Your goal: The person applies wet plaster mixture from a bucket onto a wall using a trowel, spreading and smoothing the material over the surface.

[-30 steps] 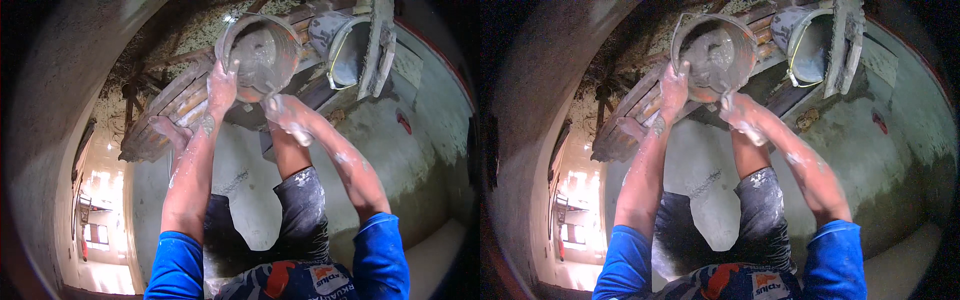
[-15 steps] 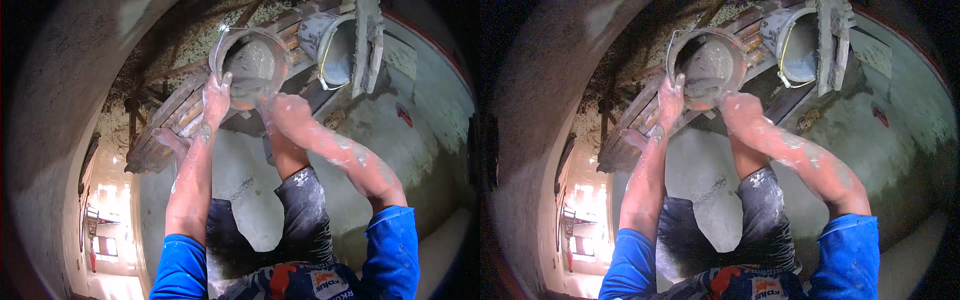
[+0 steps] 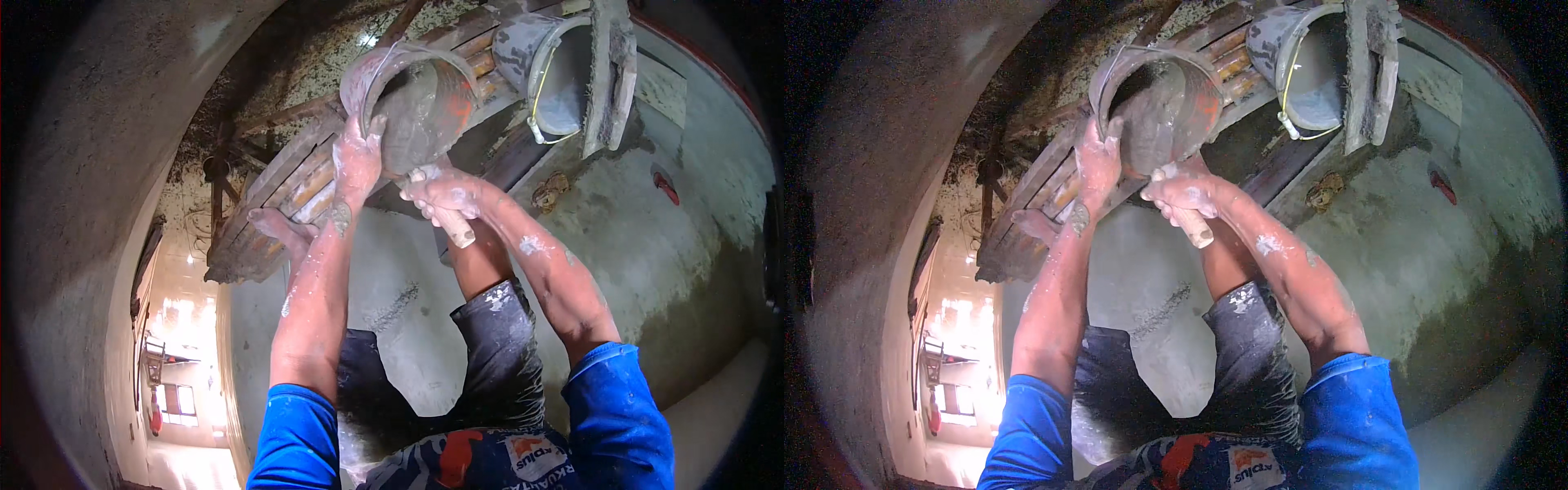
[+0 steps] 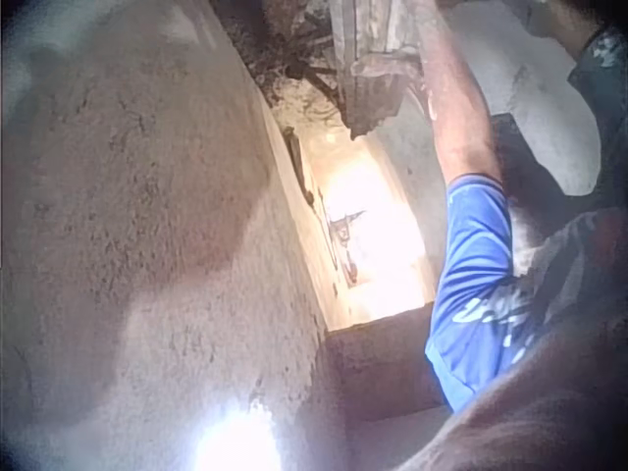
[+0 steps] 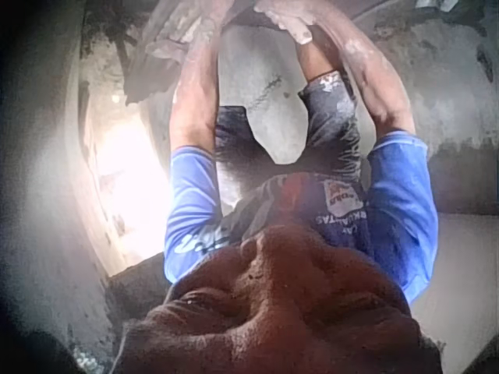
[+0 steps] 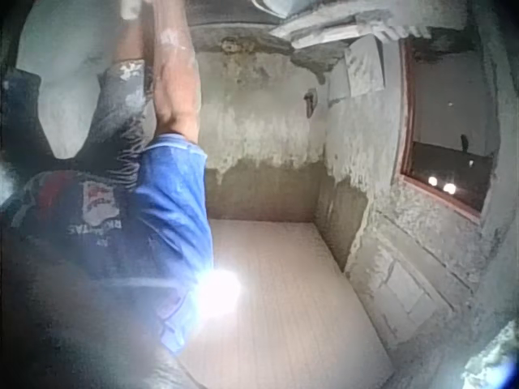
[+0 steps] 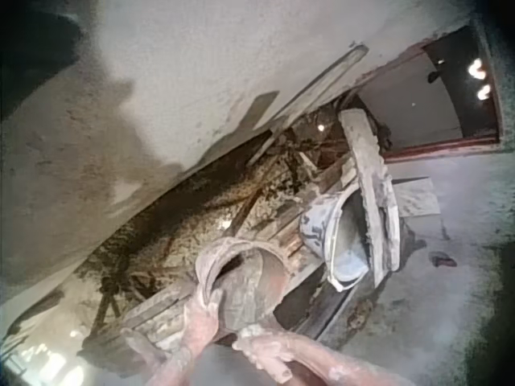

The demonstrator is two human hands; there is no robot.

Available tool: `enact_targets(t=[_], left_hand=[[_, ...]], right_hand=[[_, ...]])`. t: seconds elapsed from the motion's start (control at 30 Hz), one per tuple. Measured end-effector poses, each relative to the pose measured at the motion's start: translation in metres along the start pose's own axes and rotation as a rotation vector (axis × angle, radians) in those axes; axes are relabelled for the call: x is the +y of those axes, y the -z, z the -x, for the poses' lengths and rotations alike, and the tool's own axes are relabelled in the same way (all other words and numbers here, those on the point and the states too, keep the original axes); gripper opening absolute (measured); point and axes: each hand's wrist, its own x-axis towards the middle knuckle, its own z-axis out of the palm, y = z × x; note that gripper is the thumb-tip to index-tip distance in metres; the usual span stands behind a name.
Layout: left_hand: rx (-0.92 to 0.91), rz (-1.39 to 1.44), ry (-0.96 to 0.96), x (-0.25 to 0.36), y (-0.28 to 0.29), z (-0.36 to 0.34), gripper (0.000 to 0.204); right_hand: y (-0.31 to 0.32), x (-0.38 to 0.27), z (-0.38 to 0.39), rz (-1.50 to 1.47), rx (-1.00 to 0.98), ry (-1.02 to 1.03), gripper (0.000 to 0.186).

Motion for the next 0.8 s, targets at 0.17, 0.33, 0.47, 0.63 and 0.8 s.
enact_targets(t=[0.17,0.33,0.47,0.63,0.8], left_hand=[[-0.028,-0.074,-0.146,0.027,0.015,-0.028,0.050],[-0.102,-0.167,-0.041,0.058,0.007,-0.022,0.052],[-0.045,-0.169,-0.112,0.093,-0.018,-0.018,0.050],[-0.086,-0.107,-0.118,0.124,-0.034,-0.024,0.044],[-0.115,-0.057,-0.160,0.143,-0.063,-0.024,0.039]], right_hand=[[0.033,0.011,0.070,0.578,0.331,0.612,0.029],[0.051,0.028,0.156,0.826,0.904,0.386,0.037],[0.136,0.069,0.148,0.576,1.191,0.358,0.036],[0.253,0.068,0.081,0.874,1.255,0.326,0.049],[0.317,0.071,0.052,0.991,1.349,0.388,0.043]])
